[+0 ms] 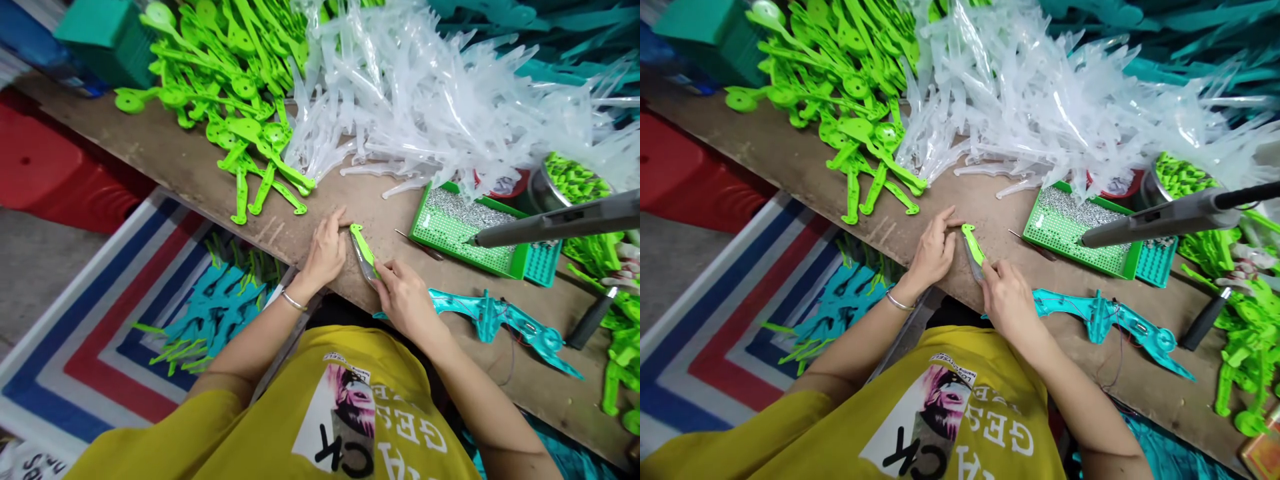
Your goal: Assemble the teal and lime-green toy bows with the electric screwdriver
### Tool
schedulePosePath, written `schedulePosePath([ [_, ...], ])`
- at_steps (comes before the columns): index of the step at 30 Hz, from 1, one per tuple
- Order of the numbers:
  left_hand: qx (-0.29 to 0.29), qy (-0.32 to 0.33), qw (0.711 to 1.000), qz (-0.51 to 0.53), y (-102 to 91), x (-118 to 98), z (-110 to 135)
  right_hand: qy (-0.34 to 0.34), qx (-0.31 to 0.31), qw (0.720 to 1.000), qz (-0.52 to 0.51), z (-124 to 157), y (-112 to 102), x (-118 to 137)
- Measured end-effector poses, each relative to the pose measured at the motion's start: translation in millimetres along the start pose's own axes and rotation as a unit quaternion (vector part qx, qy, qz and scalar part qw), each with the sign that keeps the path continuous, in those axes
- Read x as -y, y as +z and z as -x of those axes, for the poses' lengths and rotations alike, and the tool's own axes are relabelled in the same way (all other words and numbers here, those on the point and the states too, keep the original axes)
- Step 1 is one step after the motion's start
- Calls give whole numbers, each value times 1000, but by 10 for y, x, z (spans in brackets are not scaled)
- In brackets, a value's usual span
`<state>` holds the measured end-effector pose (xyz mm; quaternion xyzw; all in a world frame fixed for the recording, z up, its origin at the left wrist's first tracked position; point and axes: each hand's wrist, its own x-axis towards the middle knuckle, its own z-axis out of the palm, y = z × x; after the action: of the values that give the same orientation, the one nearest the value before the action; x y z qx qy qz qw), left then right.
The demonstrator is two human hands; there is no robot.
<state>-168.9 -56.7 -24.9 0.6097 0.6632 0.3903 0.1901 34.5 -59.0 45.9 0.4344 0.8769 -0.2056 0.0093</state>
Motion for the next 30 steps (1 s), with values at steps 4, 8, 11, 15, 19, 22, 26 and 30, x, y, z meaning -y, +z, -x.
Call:
schedulePosePath([
  [4,33,-3,999,-40,-29,-43,-17,6,18,1000,11,-13,-17,-2],
  [8,57,17,996,-67,-43,-52,-40,14,32,999,19,-12,-21,1],
  [11,58,7,997,-58,-46,-32,-54,16,29,999,18,-20,-33,0],
  [15,68,-4,997,-46,-44,0,-69,31,10,999,16,-118,-25,18],
  [19,71,-12,997,-39,-41,12,-80,27,25,998,47,-272,77,91],
  [22,72,-20,996,-39,-50,6,-86,19,53,996,63,-323,147,129],
  [26,57,-24,998,-11,-42,0,-91,7,49,997,59,-296,175,111],
  [30,20,-117,981,154,34,-13,-92,4,29,998,60,-246,205,97],
])
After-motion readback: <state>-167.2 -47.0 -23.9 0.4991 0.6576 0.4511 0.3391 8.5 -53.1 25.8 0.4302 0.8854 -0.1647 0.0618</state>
